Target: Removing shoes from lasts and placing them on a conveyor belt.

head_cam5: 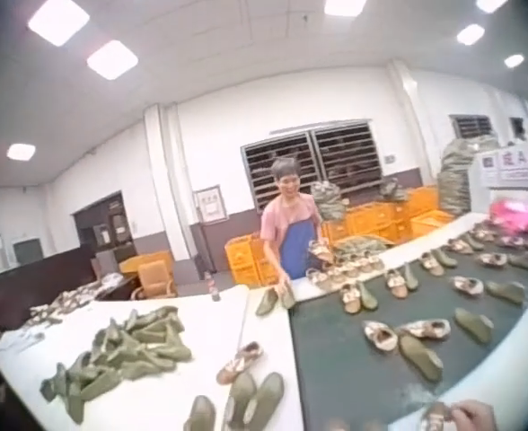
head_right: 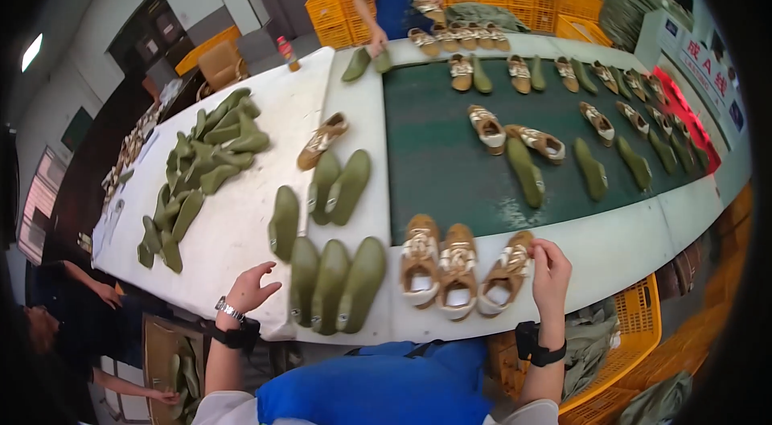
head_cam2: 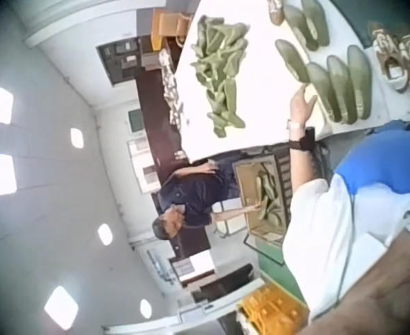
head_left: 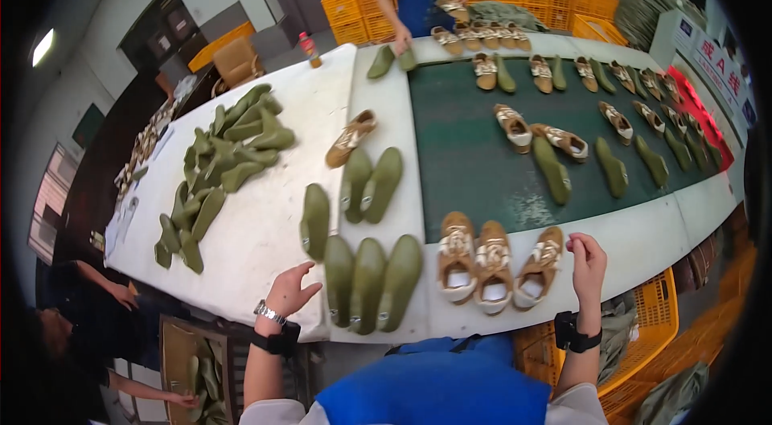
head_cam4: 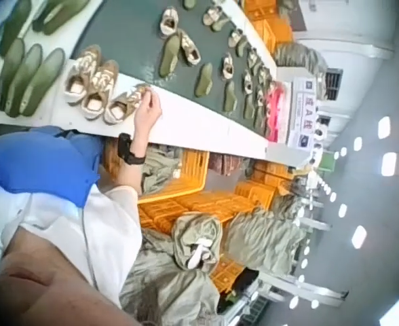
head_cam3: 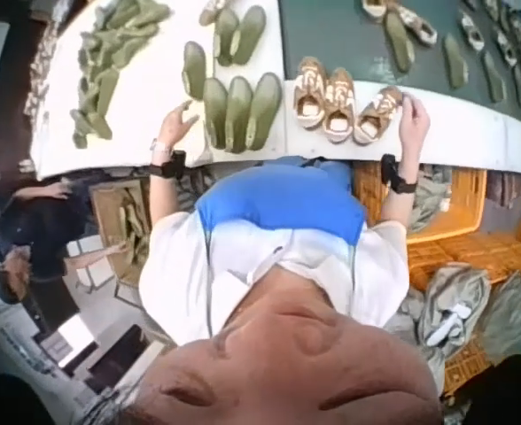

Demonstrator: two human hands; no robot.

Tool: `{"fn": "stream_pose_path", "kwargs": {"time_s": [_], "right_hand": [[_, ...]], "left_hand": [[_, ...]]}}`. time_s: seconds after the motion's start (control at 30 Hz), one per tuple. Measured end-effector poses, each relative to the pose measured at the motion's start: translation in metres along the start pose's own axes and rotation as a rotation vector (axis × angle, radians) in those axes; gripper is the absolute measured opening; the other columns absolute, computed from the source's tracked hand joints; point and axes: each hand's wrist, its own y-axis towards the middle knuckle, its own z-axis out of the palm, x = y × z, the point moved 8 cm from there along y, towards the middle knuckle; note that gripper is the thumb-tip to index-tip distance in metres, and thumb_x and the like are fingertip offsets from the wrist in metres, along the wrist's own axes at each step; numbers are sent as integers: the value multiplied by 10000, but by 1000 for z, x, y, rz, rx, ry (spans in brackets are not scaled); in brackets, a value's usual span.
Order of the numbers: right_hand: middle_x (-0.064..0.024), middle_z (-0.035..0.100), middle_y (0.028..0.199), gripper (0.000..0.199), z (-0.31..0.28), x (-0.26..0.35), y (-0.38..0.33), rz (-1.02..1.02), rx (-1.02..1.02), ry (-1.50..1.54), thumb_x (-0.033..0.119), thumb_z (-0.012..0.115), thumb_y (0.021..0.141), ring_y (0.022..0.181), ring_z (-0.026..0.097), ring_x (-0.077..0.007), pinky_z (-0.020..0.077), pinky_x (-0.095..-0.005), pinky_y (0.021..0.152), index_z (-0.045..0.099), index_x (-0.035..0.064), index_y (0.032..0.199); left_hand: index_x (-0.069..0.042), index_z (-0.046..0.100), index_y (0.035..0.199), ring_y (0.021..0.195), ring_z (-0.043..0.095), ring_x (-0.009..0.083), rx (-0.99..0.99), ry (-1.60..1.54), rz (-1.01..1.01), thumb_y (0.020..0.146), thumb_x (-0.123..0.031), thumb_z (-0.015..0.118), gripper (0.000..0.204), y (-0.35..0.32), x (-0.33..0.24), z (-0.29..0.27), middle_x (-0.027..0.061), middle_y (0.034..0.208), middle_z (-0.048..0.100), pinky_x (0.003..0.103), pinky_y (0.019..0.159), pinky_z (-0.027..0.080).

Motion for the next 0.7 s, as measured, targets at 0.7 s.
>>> {"fn": "stream_pose_path", "kwargs": {"time_s": [0.7], "right_hand": [[-160, 635, 823, 269, 506, -37, -13, -37, 702, -774, 288, 494, 838, 798, 616, -357, 467, -483, 685, 471, 138, 1060]], "left_hand": [[-39, 563, 1142, 1180, 435, 351, -251, -214, -317, 762, -150, 594, 397, 153, 187, 93, 234, 1293, 420, 385, 978, 383]]}}
